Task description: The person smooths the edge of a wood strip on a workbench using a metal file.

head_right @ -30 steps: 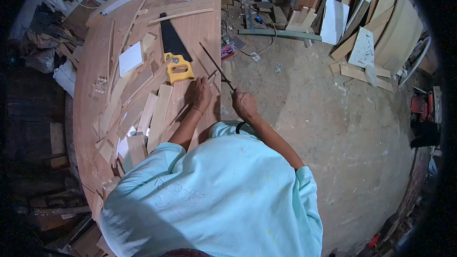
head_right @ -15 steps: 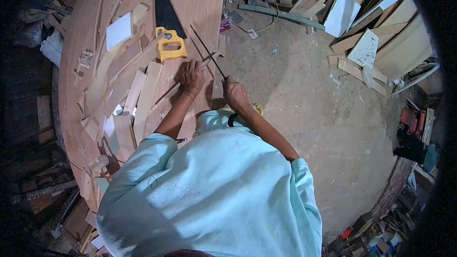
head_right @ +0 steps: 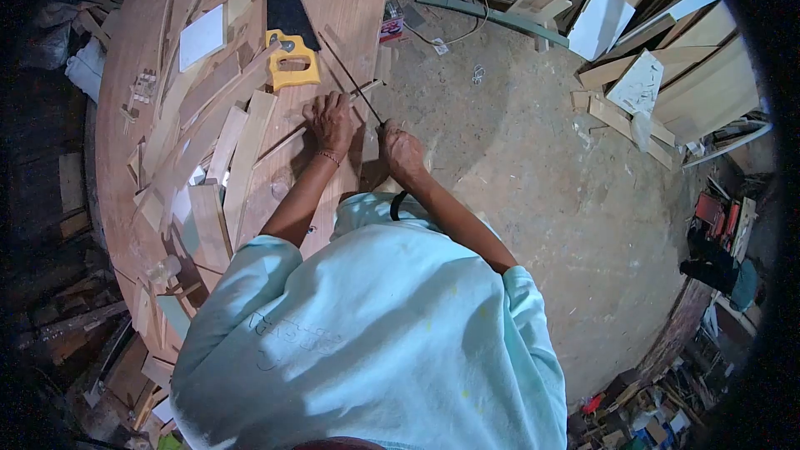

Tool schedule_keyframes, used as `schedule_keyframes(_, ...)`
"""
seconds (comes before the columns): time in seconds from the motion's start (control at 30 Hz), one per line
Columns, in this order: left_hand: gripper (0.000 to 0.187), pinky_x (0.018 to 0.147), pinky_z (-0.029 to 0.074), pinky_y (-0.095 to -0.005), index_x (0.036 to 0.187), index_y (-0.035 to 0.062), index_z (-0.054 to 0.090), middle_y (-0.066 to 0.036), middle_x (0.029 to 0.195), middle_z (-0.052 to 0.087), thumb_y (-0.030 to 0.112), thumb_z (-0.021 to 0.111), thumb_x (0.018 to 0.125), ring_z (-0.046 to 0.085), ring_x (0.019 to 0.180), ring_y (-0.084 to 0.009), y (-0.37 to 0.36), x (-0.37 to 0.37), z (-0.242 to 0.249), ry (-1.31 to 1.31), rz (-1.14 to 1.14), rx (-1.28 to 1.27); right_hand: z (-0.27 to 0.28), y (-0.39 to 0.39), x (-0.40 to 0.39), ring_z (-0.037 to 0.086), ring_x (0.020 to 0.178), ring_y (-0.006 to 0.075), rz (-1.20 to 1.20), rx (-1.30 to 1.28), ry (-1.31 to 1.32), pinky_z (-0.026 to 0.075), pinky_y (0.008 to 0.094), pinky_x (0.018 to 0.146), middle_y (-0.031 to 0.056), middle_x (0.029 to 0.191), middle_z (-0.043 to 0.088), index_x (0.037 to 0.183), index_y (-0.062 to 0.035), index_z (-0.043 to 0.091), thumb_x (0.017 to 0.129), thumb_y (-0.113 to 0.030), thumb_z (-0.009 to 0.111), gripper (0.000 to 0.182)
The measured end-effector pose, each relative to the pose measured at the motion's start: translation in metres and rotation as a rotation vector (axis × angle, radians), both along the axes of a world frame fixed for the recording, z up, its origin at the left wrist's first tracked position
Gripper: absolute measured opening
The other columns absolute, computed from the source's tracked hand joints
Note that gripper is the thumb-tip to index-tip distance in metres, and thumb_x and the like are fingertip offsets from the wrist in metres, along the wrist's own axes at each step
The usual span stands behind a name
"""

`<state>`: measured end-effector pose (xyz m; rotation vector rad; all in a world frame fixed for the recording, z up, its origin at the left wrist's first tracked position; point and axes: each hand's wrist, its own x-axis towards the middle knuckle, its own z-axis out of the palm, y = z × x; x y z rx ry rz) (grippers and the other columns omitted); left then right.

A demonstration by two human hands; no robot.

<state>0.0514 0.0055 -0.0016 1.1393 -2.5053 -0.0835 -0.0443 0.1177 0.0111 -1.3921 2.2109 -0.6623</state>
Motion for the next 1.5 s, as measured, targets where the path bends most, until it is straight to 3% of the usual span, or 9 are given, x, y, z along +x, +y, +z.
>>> schedule_keyframes(0.2,0.017,0.072,0.026,-0.0388,0.082,0.0108,0.052,-0.005,0.079,0.047,0.011,0.046,0.067,0.042,0.083,-0.0223,0.006,-0.005,-0.009,0.05,0.081,-0.08,-0.002,0.005,0.002,0.052,0.056,0.0367,-0.026,-0.064,-0.051,0.04,0.0429,0.048,0.0222,0.059,0.052,0.075,-0.0012,0.041,0.08,-0.022,0.038,0.022)
schedule_keyframes(0.33,0.019,0.073,0.026,-0.0385,0.087,0.0083,0.051,-0.009,0.095,0.048,0.013,0.045,0.069,0.041,0.086,-0.0224,0.005,-0.005,-0.01,-0.044,0.069,-0.133,-0.009,0.006,0.008,0.052,0.057,0.0372,-0.08,-0.062,-0.081,0.04,0.044,0.05,0.0222,0.06,0.052,0.077,-0.0018,0.041,0.08,-0.023,0.037,0.022)
schedule_keyframes(0.37,0.02,0.078,0.025,-0.0383,0.09,0.0074,0.049,-0.008,0.106,0.045,0.015,0.043,0.074,0.04,0.093,-0.0236,0.005,-0.005,-0.013,-0.105,0.097,-0.017,-0.009,0.008,0.009,0.052,0.057,0.0373,-0.087,-0.102,-0.074,0.04,0.0442,0.05,0.0222,0.06,0.052,0.078,-0.002,0.041,0.08,-0.024,0.037,0.022)
schedule_keyframes(0.5,0.021,0.079,0.024,-0.0377,0.091,0.0056,0.049,-0.009,0.107,0.044,0.015,0.043,0.073,0.04,0.094,-0.0237,0.006,-0.005,-0.012,-0.167,0.064,0.002,-0.005,0.009,0.01,0.052,0.057,0.0374,-0.108,-0.019,-0.095,0.04,0.0445,0.051,0.0215,0.06,0.052,0.078,-0.0023,0.041,0.08,-0.025,0.037,0.023)
schedule_keyframes(0.53,0.021,0.079,0.024,-0.0377,0.091,0.0056,0.049,-0.009,0.107,0.044,0.015,0.043,0.073,0.04,0.094,-0.0237,0.005,-0.005,-0.013,-0.179,0.054,0.004,-0.001,0.008,0.01,0.053,0.058,0.0358,-0.106,-0.016,-0.095,0.041,0.0429,0.052,0.0204,0.063,0.053,0.078,-0.0014,0.041,0.079,-0.02,0.035,0.02)
schedule_keyframes(0.63,0.016,0.075,0.025,-0.0377,0.084,0.0076,0.05,-0.006,0.085,0.046,0.013,0.042,0.071,0.04,0.084,-0.0222,0.004,-0.006,-0.015,-0.083,0.039,-0.094,0.0,0.011,0.015,0.054,0.058,0.0332,-0.1,-0.018,-0.092,0.043,0.0405,0.051,0.0189,0.065,0.054,0.077,-0.0002,0.041,0.078,-0.015,0.033,0.016)
schedule_keyframes(0.77,0.014,0.074,0.026,-0.0375,0.081,0.0079,0.051,-0.006,0.086,0.046,0.015,0.043,0.072,0.041,0.083,-0.0225,0.003,-0.007,-0.014,-0.095,0.011,-0.113,-0.018,0.015,0.019,0.053,0.056,0.0345,-0.087,-0.113,-0.051,0.042,0.0415,0.05,0.0197,0.061,0.053,0.075,-0.001,0.04,0.08,-0.022,0.037,0.022)
schedule_keyframes(1.0,0.013,0.071,0.028,-0.0369,0.079,0.009,0.051,-0.006,0.086,0.047,0.017,0.043,0.073,0.042,0.081,-0.0224,0.002,-0.008,-0.013,-0.087,0.016,-0.087,-0.019,0.01,0.017,0.053,0.056,0.0322,-0.084,-0.109,-0.051,0.042,0.0395,0.05,0.0187,0.061,0.053,0.076,-0.0012,0.041,0.079,-0.017,0.037,0.017)
schedule_keyframes(1.5,0.012,0.073,0.028,-0.0381,0.08,0.0119,0.05,-0.004,0.079,0.047,0.014,0.043,0.07,0.042,0.081,-0.0234,-0.002,-0.006,-0.014,-0.117,0.013,-0.007,0.01,0.002,0.014,0.053,0.059,0.0348,-0.039,0.094,0.006,0.042,0.0404,0.05,0.0199,0.062,0.053,0.078,-0.0014,0.042,0.081,-0.019,0.033,0.02)
